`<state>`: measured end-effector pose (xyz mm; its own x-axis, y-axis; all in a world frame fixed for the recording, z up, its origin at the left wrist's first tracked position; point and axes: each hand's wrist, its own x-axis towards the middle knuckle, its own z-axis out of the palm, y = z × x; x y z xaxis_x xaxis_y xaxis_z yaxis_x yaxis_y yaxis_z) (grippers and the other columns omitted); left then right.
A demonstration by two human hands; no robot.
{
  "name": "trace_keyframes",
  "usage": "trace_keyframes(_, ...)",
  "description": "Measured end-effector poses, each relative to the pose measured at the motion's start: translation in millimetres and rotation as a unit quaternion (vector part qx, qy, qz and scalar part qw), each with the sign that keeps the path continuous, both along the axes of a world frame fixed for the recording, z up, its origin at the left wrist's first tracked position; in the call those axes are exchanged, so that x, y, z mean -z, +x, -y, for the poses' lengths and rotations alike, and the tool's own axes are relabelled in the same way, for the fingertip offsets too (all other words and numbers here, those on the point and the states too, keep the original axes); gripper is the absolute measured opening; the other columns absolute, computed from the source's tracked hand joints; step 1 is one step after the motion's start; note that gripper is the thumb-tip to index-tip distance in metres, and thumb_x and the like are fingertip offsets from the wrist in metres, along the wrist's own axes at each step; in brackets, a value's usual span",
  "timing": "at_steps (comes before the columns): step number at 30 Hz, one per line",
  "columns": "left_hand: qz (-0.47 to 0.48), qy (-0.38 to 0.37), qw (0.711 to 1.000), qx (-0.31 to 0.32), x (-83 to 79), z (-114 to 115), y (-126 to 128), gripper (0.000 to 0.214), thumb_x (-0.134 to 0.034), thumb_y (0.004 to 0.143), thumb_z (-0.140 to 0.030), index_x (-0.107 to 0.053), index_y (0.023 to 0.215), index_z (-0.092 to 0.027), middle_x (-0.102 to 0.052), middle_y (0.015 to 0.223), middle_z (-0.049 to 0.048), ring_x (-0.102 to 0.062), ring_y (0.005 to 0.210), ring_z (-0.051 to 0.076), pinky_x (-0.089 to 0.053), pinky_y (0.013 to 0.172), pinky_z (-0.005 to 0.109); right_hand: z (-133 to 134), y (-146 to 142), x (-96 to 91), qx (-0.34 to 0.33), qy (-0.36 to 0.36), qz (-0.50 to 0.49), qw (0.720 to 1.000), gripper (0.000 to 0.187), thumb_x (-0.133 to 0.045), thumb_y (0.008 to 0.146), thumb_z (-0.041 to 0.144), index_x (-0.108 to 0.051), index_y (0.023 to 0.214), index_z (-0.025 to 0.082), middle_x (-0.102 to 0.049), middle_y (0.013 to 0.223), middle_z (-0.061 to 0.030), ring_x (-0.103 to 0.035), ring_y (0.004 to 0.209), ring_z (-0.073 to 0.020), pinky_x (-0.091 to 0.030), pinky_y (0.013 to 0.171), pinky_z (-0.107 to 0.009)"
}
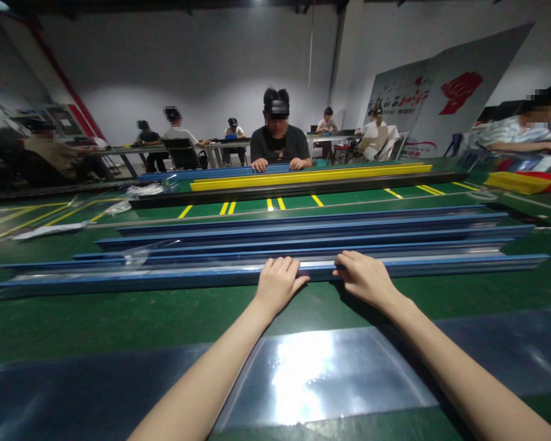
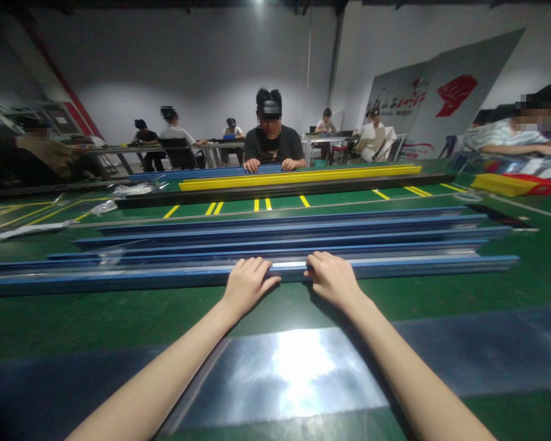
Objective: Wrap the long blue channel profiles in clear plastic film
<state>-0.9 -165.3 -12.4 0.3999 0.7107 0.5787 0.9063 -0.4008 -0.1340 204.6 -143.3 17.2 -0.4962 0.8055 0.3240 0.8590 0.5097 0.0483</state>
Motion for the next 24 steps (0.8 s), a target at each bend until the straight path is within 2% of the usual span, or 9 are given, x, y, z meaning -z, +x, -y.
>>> trace_keyframes(6,0.008,0.0,1.0,-0.011,-0.1,0,0,0.033,-0.05,0.08,-0.046,-0.055,0.093,-0.017,-0.061,0.083,0.0036,-0.051,0.076,0.018,-0.029,0.067,0.031,-2,21,-2.7,0.031,-0.014,0.009,0.999,0.012,-0.044,0.079,0.024,-0.054,0.077,0.02,-0.06,0.081,-0.0027,-0.053,0.075,-0.0153,-0.025,0.054,-0.025)
trace_keyframes(12,-0.002,0.003,0.999,-0.034,-1.7,0,0,0.034,-0.051,0.078,-0.049,-0.056,0.088,-0.017,-0.06,0.081,0.0041,-0.049,0.078,0.02,-0.028,0.068,0.033,-6,42,-1.8,0.063,-0.018,0.006,0.998,0.012,-0.044,0.079,0.027,-0.054,0.078,0.021,-0.06,0.082,-0.001,-0.054,0.073,-0.0145,-0.024,0.051,-0.024)
trace_keyframes(19,-0.009,-0.001,0.999,-0.051,-0.5,-1,1,0.035,-0.05,0.077,-0.051,-0.055,0.08,-0.017,-0.059,0.078,0.0051,-0.049,0.077,0.02,-0.028,0.07,0.034,-3,40,-0.2,0.011,0.045,0.069,0.997,0.014,-0.04,0.079,0.022,-0.053,0.075,0.019,-0.059,0.077,-0.0042,-0.052,0.073,-0.0159,-0.027,0.055,-0.026)
trace_keyframes(24,-0.007,0.0,0.999,-0.048,-0.5,-1,0,0.034,-0.05,0.077,-0.051,-0.056,0.079,-0.017,-0.059,0.078,0.0054,-0.049,0.077,0.02,-0.028,0.07,0.034,-1,31,1.4,-0.001,0.048,0.038,0.998,0.025,-0.038,0.084,0.034,-0.056,0.08,0.018,-0.061,0.081,-0.006,-0.052,0.073,-0.0167,-0.03,0.061,-0.026)
